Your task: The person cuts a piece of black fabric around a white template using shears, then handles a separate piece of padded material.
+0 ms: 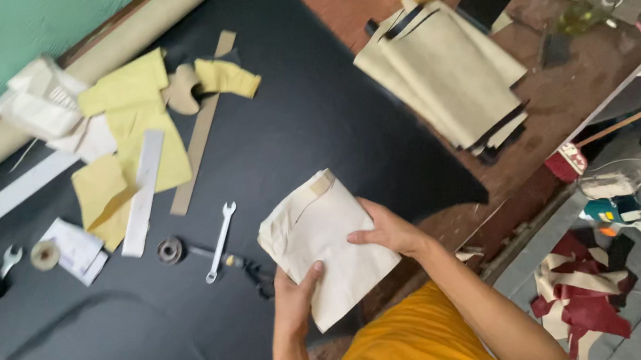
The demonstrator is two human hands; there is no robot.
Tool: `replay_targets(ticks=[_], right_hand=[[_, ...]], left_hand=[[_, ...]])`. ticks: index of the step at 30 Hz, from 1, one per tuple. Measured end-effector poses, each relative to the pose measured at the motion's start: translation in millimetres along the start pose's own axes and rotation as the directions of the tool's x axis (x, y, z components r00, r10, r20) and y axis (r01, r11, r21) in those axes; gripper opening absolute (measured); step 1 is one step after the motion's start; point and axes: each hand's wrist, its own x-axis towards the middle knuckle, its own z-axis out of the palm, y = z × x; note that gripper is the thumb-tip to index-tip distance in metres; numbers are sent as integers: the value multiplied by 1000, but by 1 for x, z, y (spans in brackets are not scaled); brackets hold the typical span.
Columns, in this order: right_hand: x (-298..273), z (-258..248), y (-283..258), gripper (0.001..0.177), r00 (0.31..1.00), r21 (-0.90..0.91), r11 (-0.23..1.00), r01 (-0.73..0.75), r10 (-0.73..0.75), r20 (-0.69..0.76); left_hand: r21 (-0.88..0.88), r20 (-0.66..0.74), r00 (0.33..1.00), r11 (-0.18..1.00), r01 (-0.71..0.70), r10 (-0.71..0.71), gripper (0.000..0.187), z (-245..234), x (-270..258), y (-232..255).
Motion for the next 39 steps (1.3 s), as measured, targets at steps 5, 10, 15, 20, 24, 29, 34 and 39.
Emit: replay_targets(ticks=[5, 10, 15, 20, 24, 29, 34, 39], right_hand=[[27, -75, 6, 76, 981, -86, 988, -129, 140, 132], [39, -111, -8, 71, 980, 30, 999, -41, 34, 194], [60, -146, -24, 64, 943, 42, 953, -299, 289, 167], [96, -180, -7, 49, 997, 122, 990, -77, 74, 31], [158, -236, -40, 63, 937, 102, 995, -16, 51, -347], [294, -355, -159, 38, 902, 234, 903, 360, -273, -336], [365, -362, -186, 48, 919, 287, 927, 243, -125, -373], [326, -230, -51, 27, 972, -117, 979, 167, -183, -148]], left_hand=[[-59, -157, 987, 998, 14, -23, 48, 43, 57, -24], [-148, -177, 976, 984, 99, -125, 52, 76, 101, 16], [-207, -193, 975, 976, 73, -114, 54, 102, 145, 33], [-419, -66, 995, 907, 38, -72, 52, 100, 179, 7], [240, -333, 938, 970, -20, 101, 42, 94, 196, -43], [482, -207, 922, 854, -193, 326, 34, 94, 177, -69], [468, -163, 900, 835, -291, 405, 34, 90, 157, -60], [386, -323, 881, 898, -210, 345, 29, 77, 118, -80]])
